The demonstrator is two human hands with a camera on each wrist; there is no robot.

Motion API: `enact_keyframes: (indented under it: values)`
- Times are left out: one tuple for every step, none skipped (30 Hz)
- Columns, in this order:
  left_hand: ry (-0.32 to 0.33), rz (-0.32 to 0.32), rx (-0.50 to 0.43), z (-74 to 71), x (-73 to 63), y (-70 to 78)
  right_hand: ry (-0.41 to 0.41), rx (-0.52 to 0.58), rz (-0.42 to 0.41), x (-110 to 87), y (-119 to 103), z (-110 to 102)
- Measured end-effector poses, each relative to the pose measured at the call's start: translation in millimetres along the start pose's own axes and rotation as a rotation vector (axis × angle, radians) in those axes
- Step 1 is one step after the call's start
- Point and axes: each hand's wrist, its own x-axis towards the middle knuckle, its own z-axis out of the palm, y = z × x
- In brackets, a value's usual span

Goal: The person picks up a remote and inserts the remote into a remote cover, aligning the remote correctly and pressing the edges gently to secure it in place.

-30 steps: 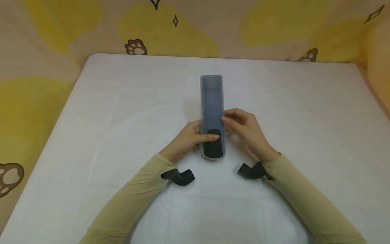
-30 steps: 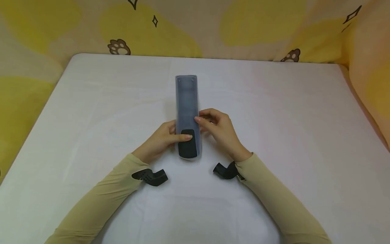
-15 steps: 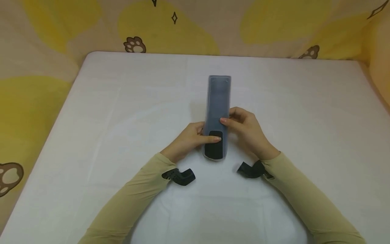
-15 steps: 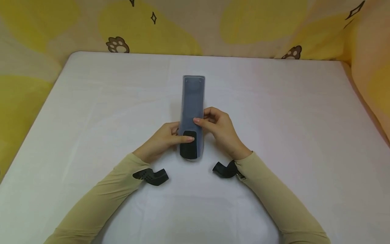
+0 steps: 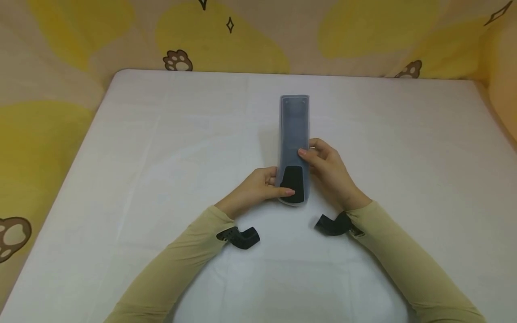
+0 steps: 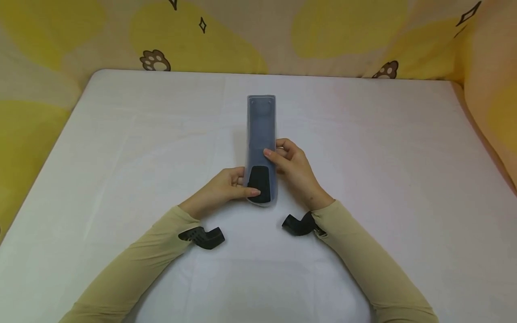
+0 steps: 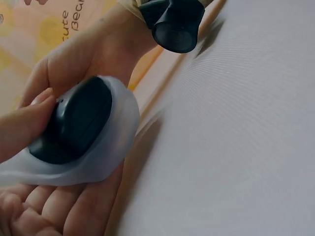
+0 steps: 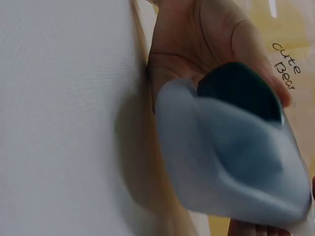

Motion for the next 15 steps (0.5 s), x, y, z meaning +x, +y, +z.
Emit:
enact_keyframes:
  values:
    - [0.013, 0.002, 0.007, 0.3, -0.2, -0.2, -0.012, 0.007, 0.013, -0.2, 0.5, 1.0]
    - [0.023, 0.001, 0.010, 0.6, -0.3, -0.4, -0.022, 0.014, 0.022, -0.4, 1.2, 1.8]
    - [0.031, -0.003, 0.011, 1.0, -0.3, -0.4, -0.030, 0.027, 0.029, -0.5, 1.9, 2.7]
    - [0.040, -0.009, 0.018, 1.3, -0.2, -0.2, -0.032, 0.038, 0.028, -0.6, 2.4, 3.5]
    - [0.044, -0.013, 0.019, 1.7, 0.0, 0.0, -0.026, 0.049, 0.026, -0.7, 2.9, 4.1]
    - [0.041, -0.015, 0.024, 1.9, 0.3, 0.1, -0.014, 0.066, 0.023, -0.8, 3.2, 4.5]
    - [0.030, -0.013, 0.030, 1.8, 0.6, 0.4, -0.003, 0.080, 0.018, -0.8, 3.6, 4.5]
    - [0.013, -0.013, 0.033, 1.6, 0.8, 0.6, 0.006, 0.088, 0.010, -0.6, 3.9, 4.4]
    - [-0.007, -0.013, 0.044, 1.1, 0.7, 0.8, 0.013, 0.099, 0.005, -0.4, 4.1, 4.3]
    - [-0.033, -0.014, 0.052, 0.6, 0.4, 0.9, 0.021, 0.107, 0.000, -0.2, 4.1, 4.1]
    - [-0.065, -0.012, 0.055, -0.2, 0.2, 0.5, 0.026, 0.121, -0.006, 0.1, 4.0, 3.8]
    - [-0.097, 0.000, 0.061, -1.0, 0.0, 0.0, 0.027, 0.140, -0.013, 0.4, 3.9, 3.3]
    - [-0.126, 0.011, 0.062, -1.9, -0.4, -0.7, 0.029, 0.152, -0.020, 0.8, 3.7, 2.7]
    - [-0.147, 0.020, 0.067, -2.7, -1.1, -1.1, 0.030, 0.164, -0.026, 0.9, 3.1, 2.1]
    - [-0.161, 0.028, 0.063, -3.4, -1.7, -1.6, 0.034, 0.179, -0.028, 0.9, 2.5, 1.5]
